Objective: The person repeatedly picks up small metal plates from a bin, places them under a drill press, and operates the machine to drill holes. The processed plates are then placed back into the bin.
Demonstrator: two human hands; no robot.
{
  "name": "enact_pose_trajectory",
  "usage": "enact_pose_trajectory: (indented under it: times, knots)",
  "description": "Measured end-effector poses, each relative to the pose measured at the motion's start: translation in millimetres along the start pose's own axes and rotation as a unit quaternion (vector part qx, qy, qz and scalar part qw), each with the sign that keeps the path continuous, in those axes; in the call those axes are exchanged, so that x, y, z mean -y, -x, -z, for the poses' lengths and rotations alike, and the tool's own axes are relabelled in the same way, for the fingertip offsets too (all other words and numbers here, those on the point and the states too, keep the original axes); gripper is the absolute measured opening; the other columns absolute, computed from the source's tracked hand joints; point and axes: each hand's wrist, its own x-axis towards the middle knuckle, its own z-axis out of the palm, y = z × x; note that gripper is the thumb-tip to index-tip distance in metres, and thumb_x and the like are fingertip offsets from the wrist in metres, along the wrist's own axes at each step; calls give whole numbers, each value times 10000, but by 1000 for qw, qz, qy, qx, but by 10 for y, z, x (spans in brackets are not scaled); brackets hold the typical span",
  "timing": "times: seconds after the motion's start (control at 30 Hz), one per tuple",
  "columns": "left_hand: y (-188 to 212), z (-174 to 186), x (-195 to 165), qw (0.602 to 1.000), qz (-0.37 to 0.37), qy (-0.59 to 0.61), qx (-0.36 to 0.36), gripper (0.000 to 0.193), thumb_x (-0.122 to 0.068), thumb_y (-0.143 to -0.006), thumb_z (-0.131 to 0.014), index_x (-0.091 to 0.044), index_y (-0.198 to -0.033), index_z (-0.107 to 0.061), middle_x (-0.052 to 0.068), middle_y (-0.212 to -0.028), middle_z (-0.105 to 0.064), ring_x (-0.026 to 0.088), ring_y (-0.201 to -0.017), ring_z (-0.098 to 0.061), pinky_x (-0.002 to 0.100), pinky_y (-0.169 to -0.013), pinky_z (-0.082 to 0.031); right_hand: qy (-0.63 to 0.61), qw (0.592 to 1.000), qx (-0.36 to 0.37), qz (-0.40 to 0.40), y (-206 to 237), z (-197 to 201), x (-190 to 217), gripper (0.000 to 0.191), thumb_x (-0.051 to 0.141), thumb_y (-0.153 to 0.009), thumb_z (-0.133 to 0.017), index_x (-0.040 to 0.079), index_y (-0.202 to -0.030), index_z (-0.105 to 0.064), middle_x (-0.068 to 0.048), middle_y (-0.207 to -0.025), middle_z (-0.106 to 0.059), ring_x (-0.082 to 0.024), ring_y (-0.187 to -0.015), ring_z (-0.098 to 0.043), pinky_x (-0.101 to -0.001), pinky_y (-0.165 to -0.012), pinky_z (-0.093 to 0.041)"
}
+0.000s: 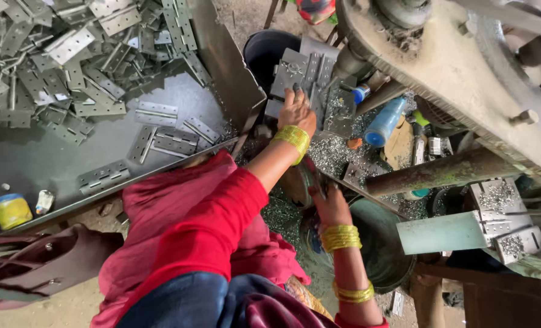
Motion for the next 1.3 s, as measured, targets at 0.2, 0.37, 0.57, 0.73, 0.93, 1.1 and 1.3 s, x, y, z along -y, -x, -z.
enact_pose_trajectory:
  times: [0.2,0.37,0.57,0.73,0.93,1.1,1.3]
  knots:
    - [-99,-179,-23,982,56,83,-161,454,-224,-944,-481,-57,-1319,-675,90,-1518,-503,310,-1438,-327,581,-1162,-155,31,997,-50,-40,320,-434,96,496,426,-874,-654,43,-1188,-652,-315,-1005,-701,-511,-992,-655,-569,-812,-512]
    - [-125,13,110,998,17,55,20,387,-224,-1035,-448,-130,-1316,-697,90,-1580,-474,317,-1538,-283,600,-1232,-128,-42,998,-25,30,60,-159,-32,471,379,-832,-692,5,-1117,-666,-280,-968,-729,-454,-950,-715,-518,-796,-552]
    - [-224,58,97,999,37,28,-20,417,-250,-1008,-447,-83,-1311,-680,123,-1611,-401,359,-1513,-253,594,-1192,-107,-31,999,-29,-2,179,-298,-76,440,346,-861,-697,36,-1171,-653,-270,-979,-726,-460,-953,-712,-498,-813,-553]
    - [-125,-33,147,993,54,88,-57,451,-223,-1017,-417,-89,-1401,-611,59,-1597,-410,322,-1530,-242,596,-1226,-79,41,998,-6,-45,260,-579,-155,393,368,-866,-689,58,-1107,-688,-260,-991,-739,-454,-969,-710,-517,-813,-553]
    - [-314,230,167,998,34,49,11,470,-194,-970,-442,-82,-1409,-569,88,-1602,-368,332,-1502,-229,632,-1173,-51,-47,997,-13,64,36,-74,-105,430,399,-915,-665,18,-1112,-638,-297,-977,-711,-492,-958,-681,-528,-777,-540]
    - [-371,188,137,997,33,71,8,449,-214,-1047,-414,-79,-1438,-589,103,-1615,-421,328,-1544,-253,620,-1222,-68,77,994,-29,-67,291,-349,97,471,437,-879,-672,41,-1134,-656,-297,-980,-716,-503,-960,-672,-563,-819,-504]
    - [-496,86,159,996,53,70,-1,498,-235,-992,-408,-80,-1450,-530,90,-1593,-393,339,-1514,-223,640,-1173,-63,29,999,3,13,-2,-12,13,554,448,-865,-711,-21,-1148,-626,-323,-977,-700,-494,-976,-676,-531,-817,-532]
